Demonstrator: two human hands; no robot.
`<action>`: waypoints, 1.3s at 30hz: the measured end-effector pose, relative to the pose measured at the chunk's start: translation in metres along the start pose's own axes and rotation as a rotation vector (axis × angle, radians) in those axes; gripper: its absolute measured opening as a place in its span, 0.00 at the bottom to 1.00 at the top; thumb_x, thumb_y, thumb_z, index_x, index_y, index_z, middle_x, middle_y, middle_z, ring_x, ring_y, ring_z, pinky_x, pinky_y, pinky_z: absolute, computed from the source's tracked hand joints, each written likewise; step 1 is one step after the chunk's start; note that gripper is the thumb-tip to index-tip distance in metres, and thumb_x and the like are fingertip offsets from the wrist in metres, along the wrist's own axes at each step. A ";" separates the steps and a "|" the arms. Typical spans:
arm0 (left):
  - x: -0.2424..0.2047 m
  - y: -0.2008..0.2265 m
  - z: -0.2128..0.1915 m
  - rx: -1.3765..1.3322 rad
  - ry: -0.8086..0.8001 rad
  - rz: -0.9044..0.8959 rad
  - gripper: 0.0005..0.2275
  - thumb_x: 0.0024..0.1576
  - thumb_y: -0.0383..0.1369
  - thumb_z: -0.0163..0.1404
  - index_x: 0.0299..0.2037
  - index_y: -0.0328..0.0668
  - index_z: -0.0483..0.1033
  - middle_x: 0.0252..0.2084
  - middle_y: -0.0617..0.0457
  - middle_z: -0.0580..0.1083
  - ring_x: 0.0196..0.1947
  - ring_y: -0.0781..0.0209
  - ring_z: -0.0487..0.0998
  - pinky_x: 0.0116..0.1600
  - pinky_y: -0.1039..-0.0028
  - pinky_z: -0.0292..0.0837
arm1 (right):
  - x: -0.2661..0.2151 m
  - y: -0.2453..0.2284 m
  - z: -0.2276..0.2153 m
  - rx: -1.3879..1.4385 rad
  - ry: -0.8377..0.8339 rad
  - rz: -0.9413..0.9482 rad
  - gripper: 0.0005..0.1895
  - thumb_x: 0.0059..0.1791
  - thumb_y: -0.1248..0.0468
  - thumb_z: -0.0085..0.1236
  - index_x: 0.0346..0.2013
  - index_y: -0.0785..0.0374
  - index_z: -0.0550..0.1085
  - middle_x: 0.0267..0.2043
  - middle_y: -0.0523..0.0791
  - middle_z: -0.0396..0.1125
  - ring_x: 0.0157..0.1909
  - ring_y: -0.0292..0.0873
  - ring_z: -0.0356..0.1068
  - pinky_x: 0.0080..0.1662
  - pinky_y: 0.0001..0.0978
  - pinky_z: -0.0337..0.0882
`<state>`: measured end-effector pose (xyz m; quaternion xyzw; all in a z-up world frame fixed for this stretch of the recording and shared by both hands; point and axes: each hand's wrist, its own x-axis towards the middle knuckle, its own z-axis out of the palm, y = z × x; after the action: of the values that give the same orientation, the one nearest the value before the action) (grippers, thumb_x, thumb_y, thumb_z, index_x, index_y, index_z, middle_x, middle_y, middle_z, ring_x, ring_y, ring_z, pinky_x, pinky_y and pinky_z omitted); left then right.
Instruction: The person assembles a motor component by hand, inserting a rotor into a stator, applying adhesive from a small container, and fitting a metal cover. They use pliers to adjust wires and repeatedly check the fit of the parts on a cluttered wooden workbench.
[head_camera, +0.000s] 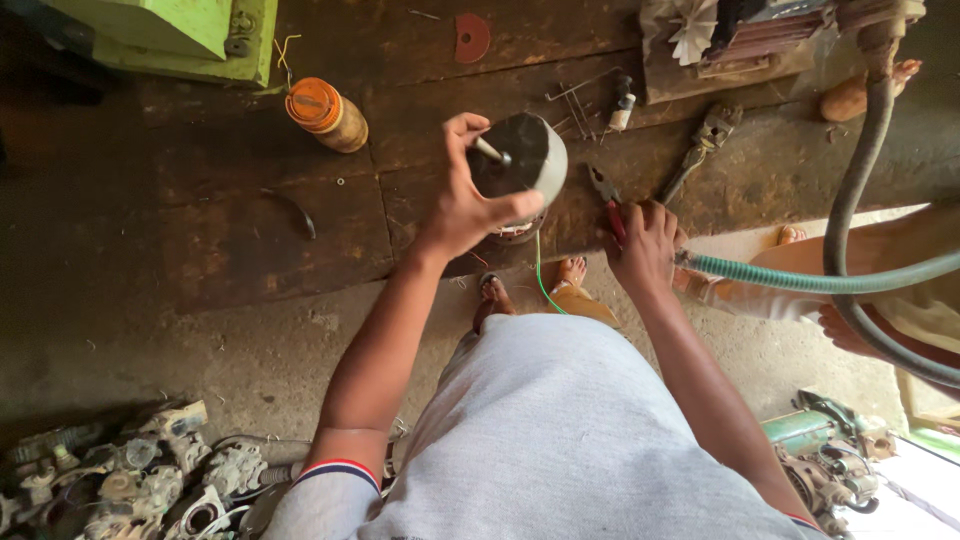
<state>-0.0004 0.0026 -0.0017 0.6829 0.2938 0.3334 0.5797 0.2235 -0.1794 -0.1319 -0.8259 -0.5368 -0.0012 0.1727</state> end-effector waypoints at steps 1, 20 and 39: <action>0.000 -0.002 -0.001 -0.097 0.010 -0.002 0.43 0.48 0.45 0.68 0.66 0.41 0.51 0.59 0.47 0.63 0.62 0.56 0.67 0.69 0.65 0.67 | 0.004 -0.006 -0.009 0.021 0.010 -0.014 0.28 0.44 0.54 0.69 0.55 0.58 0.71 0.60 0.53 0.62 0.60 0.59 0.60 0.57 0.54 0.60; -0.018 0.010 0.007 -0.398 -0.062 -0.196 0.41 0.47 0.42 0.66 0.65 0.39 0.52 0.54 0.44 0.67 0.58 0.58 0.70 0.63 0.69 0.68 | 0.039 -0.092 -0.080 1.201 -0.282 -0.043 0.36 0.43 0.65 0.71 0.61 0.68 0.64 0.56 0.47 0.68 0.58 0.38 0.69 0.60 0.32 0.72; 0.068 -0.107 -0.061 0.811 0.289 0.111 0.39 0.39 0.44 0.72 0.55 0.47 0.57 0.53 0.42 0.65 0.54 0.42 0.66 0.55 0.51 0.66 | 0.028 -0.052 -0.098 1.856 -0.455 0.167 0.42 0.45 0.71 0.66 0.71 0.57 0.60 0.57 0.47 0.67 0.55 0.42 0.69 0.54 0.34 0.74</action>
<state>-0.0094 0.1095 -0.0934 0.8164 0.4421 0.3139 0.1988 0.2070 -0.1634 -0.0196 -0.3759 -0.2836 0.5972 0.6493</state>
